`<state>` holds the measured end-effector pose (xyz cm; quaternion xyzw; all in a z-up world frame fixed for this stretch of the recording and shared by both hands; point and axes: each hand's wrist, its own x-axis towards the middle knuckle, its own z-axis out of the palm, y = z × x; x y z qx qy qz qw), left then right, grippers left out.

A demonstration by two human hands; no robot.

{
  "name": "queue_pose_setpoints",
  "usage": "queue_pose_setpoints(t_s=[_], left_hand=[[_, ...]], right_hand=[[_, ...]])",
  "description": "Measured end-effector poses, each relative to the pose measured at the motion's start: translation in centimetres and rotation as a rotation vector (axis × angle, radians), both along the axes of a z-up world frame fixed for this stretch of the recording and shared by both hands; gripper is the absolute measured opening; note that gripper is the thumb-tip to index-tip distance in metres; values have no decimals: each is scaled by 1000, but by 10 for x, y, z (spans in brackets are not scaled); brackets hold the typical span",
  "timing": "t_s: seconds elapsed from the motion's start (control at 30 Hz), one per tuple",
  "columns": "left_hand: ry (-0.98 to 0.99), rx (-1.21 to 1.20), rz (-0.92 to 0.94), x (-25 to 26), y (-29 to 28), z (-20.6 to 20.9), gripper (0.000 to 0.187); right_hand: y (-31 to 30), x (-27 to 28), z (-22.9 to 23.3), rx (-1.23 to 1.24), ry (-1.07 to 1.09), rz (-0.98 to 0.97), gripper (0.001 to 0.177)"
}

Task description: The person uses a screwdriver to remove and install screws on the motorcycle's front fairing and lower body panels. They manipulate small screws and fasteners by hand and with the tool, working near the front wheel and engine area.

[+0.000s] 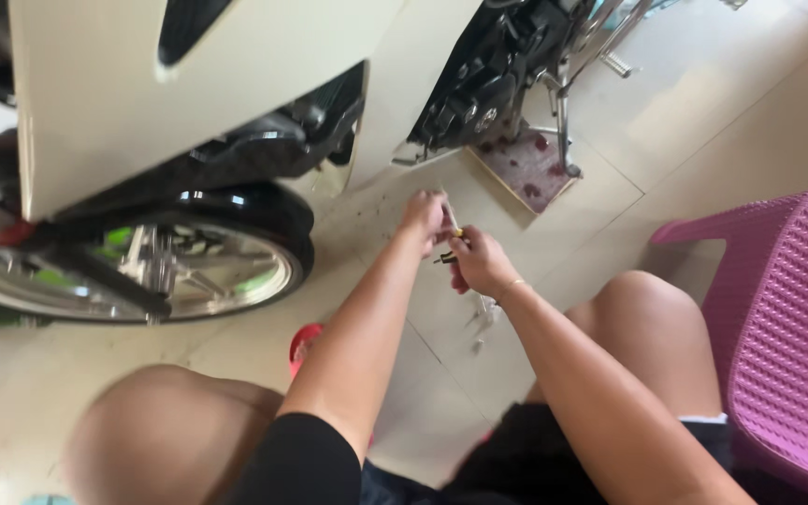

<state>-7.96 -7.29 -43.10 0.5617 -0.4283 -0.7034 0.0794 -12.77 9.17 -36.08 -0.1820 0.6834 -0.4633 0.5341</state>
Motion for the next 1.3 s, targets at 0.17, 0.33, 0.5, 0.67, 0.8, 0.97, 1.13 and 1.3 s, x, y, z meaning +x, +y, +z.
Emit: queue_pose_setpoints(t_s=[0.17, 0.33, 0.5, 0.67, 0.8, 0.97, 1.13, 1.3], left_hand=[[120, -149, -117, 9, -1, -13, 12], [76, -173, -147, 17, -13, -15, 14], [126, -144, -100, 8, -9, -11, 19], [133, -175, -108, 6, -16, 3, 20], [134, -186, -112, 5, -14, 6, 22], [124, -181, -97, 6, -17, 3, 24], [157, -163, -101, 2, -23, 1, 29], [73, -188, -176, 3, -27, 8, 42]], right_hand=[[-21, -5, -30, -54, -121, -70, 33], [-39, -2, -34, -42, -27, -53, 38], [-38, -13, -29, -83, 29, -64, 39], [-48, -11, -21, -64, 65, -48, 39], [-46, -12, -17, -107, 98, -61, 36], [-49, -14, -24, -38, 51, -42, 39], [-46, -19, -44, -74, -284, -137, 36], [-45, -22, -43, -80, -368, -134, 35]])
